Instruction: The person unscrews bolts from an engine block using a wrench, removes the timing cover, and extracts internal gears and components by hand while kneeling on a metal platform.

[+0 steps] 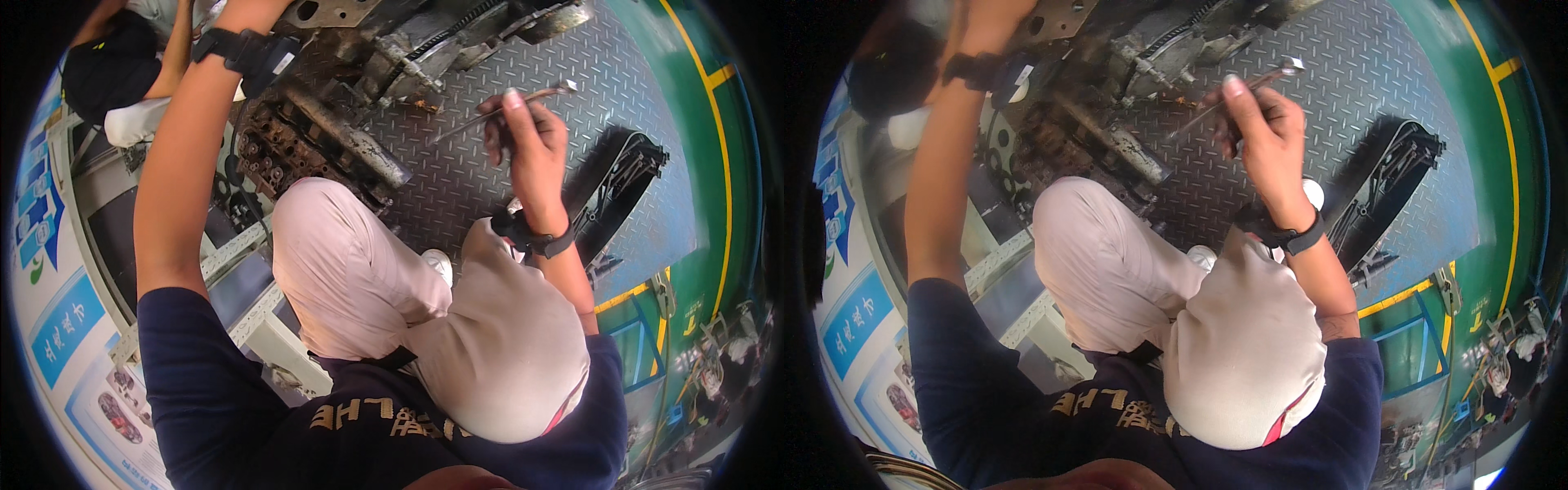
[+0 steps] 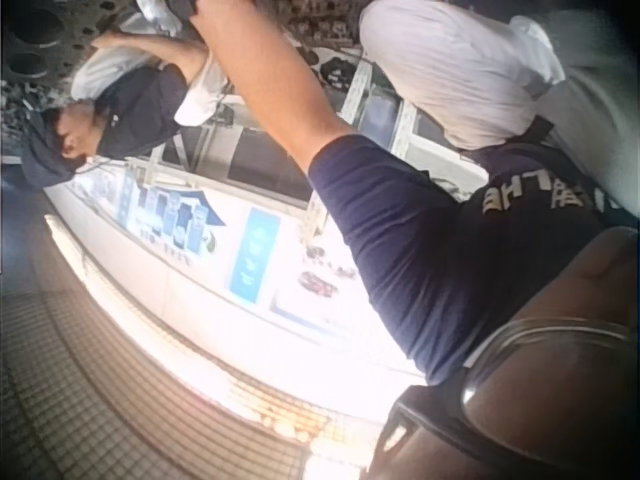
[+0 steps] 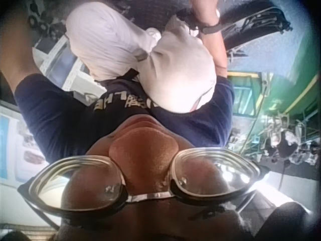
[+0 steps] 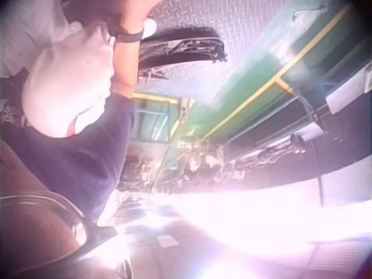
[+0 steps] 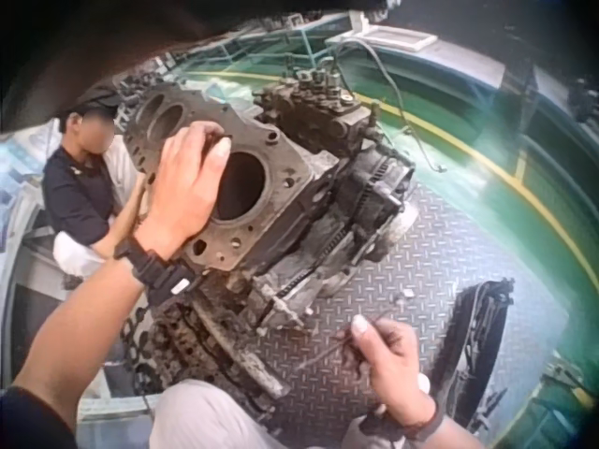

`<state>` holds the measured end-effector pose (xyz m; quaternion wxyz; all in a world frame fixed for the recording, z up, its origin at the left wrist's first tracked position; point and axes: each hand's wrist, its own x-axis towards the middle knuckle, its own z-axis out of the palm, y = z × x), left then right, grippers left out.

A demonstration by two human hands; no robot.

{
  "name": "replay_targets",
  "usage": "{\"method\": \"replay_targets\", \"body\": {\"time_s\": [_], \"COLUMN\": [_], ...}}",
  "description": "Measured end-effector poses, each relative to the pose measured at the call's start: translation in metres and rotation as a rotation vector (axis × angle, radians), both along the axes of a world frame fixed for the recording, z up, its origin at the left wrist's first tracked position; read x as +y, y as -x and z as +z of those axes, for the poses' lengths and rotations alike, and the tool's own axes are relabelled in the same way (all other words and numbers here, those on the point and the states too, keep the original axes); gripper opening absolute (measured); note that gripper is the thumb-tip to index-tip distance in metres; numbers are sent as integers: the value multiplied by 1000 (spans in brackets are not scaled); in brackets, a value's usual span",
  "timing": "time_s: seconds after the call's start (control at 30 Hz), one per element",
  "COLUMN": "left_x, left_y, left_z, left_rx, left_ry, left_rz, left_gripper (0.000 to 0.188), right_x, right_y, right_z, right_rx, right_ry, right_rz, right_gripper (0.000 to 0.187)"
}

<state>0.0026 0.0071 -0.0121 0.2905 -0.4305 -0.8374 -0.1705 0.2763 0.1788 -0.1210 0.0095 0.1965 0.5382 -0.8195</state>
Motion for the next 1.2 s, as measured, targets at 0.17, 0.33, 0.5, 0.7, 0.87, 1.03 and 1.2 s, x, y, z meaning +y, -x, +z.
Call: {"method": "replay_targets", "body": {"time_s": [0.17,0.33,0.5,0.7,0.87,1.03,1.2], "left_x": [-4,0,1,-2,-2,0,0], "left_y": [1,1,1,6,5,4,3], "left_z": [4,2,2,-1,0,2,3], "left_rx": [20,9,5,66,53,55,31], "left_ry": [42,28,26,53,46,48,52], "left_rz": [-2,0,-10,-38,-30,-25,-16], "left_gripper": [26,26,27,28,28,28,27], "right_x": [7,8,4,-10,-12,-12,-22], "right_y": [21,42,50,62,64,67,71], "right_z": [11,-49,-92,-92,-88,-103,-101], "right_rx": [214,37,-62,-204,-152,-106,-209], "right_ry": [-60,645,1057,1088,1064,1192,1279], "right_rz": [-227,-246,-151,-157,-125,-76,-88], "right_gripper": [35,35,29,26,26,27,26]}}
